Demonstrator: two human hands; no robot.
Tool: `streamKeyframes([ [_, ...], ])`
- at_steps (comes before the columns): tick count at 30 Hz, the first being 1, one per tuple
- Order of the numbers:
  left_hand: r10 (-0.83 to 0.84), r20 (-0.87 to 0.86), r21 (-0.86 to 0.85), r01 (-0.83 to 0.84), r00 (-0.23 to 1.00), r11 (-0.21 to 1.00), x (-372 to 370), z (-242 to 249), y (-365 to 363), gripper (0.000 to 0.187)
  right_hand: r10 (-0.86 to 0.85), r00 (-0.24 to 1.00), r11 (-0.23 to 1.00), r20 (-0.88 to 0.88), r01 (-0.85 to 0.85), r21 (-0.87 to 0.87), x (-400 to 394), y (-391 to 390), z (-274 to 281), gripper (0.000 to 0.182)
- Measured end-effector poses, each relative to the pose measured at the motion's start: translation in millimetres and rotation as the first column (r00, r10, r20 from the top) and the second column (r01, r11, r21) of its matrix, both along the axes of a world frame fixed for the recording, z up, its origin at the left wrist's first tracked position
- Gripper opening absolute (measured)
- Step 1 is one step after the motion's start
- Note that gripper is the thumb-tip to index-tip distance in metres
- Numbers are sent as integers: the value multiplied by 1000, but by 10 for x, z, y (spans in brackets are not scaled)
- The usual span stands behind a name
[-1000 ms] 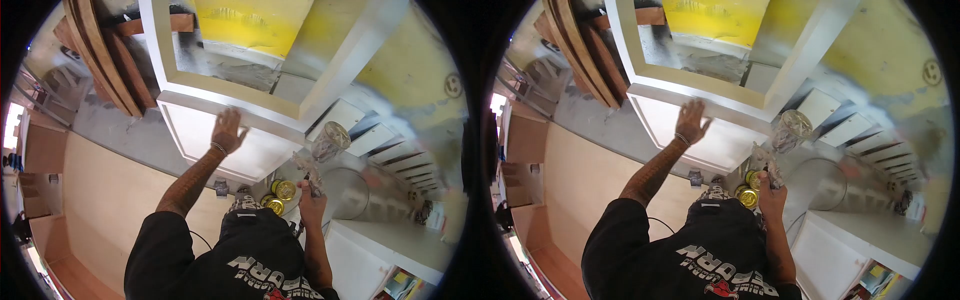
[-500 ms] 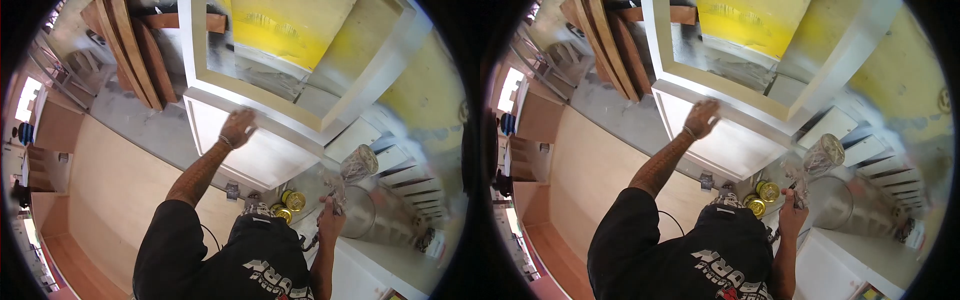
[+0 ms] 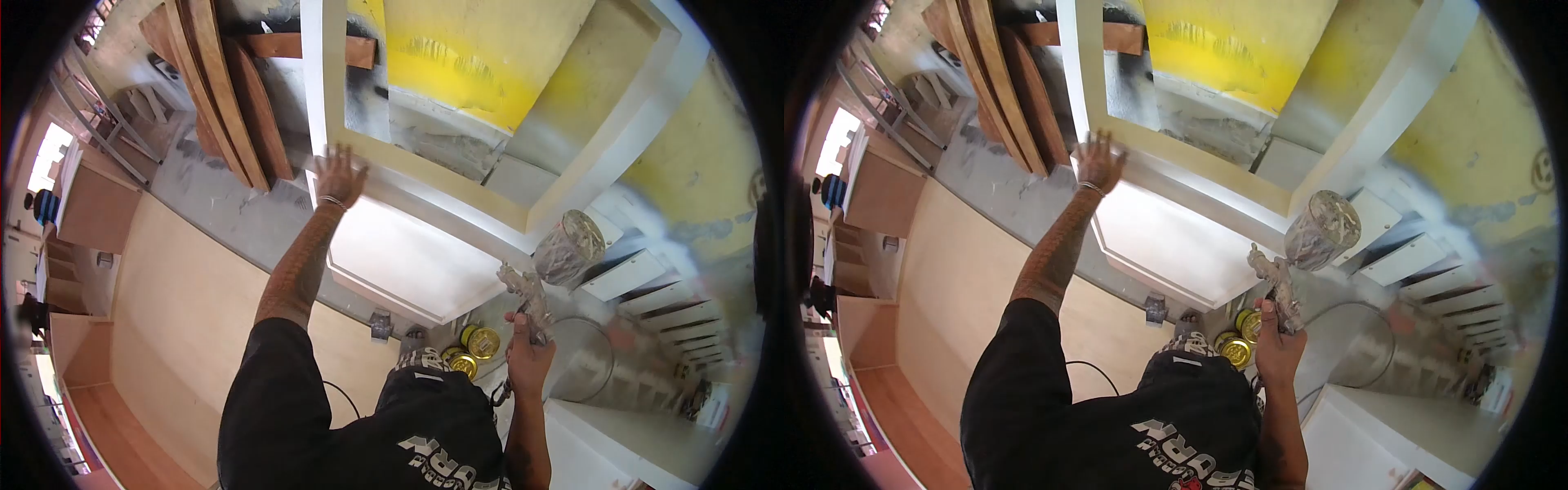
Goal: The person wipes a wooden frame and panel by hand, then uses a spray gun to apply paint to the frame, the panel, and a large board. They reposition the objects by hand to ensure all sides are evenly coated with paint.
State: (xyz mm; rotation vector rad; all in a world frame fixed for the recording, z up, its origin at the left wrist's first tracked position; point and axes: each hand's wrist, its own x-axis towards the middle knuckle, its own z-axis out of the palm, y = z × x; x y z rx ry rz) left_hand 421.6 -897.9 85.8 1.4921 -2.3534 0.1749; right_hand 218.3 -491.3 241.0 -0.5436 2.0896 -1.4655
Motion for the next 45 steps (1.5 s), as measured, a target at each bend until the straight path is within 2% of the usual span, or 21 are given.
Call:
streamKeyframes([
  [1,-95,72,117,86,993,989,-109,-24,14,74,9,1000,1000,9,-9,17,-9,-19,19,29],
  [3,-139,90,72,132,986,989,-393,-88,109,74,8,1000,1000,-24,-8,22,-5,-26,33,27],
  [5,-259,99,182,238,961,954,-721,4,261,73,5,998,1000,-59,-4,26,-15,-47,58,26],
  [9,-553,44,124,544,832,830,-1271,-11,749,72,-31,990,999,-140,27,-32,-3,-127,57,27],
  [11,-599,16,85,596,800,798,-1372,51,876,67,-65,983,995,-170,52,-81,0,-137,18,27],
  [13,-658,-50,242,648,751,722,-1348,209,863,59,-57,989,998,-138,55,-15,-30,-137,-9,27],
  [14,-608,42,185,591,793,785,-1301,216,774,55,-57,989,998,-140,55,-14,-31,-145,-31,27],
  [16,-498,12,60,497,867,866,-1065,53,417,49,-90,991,995,-99,86,-43,-17,-162,-49,28],
  [17,-460,35,145,451,887,881,-889,145,248,50,-101,991,994,-86,97,-53,-12,-176,-43,28],
  [19,-345,-1,50,345,939,937,-567,-20,-128,57,-60,997,997,-44,58,-43,27,-215,33,29],
  [22,-209,113,297,167,971,940,-266,60,-591,72,-5,1000,999,-5,4,-45,78,-421,144,27],
  [25,-154,189,342,82,970,936,-252,105,-785,71,115,991,993,-65,-116,-25,117,-620,286,26],
  [29,-60,295,352,-51,954,934,-502,79,-770,74,183,983,983,0,-183,-5,116,-712,369,26],
  [31,-64,252,425,-51,966,904,-756,147,-537,76,81,994,994,71,-75,-84,75,-607,403,27],
  [33,-179,271,446,42,946,894,-1076,188,-216,77,47,996,998,-77,-50,-29,-28,-422,372,28],
  [34,-239,238,408,127,941,904,-1230,84,-47,77,-58,997,998,-43,60,29,-49,-323,394,28],
  [38,-446,98,339,391,890,856,-1997,-68,763,78,-144,983,987,-116,151,57,-407,157,188,34],
  [39,-547,57,394,485,835,781,-2156,46,947,81,-160,980,984,-116,168,56,-449,226,183,34],
  [40,-596,60,294,556,801,777,-2327,96,1178,77,-218,966,974,-136,224,34,-483,287,180,31],
  [43,-721,-25,296,694,693,657,-2685,40,1640,87,-295,946,954,-136,301,18,-503,451,221,32],
  [45,-697,40,272,663,716,698,-2787,32,1857,91,-316,941,947,-120,321,18,-503,527,249,32],
])
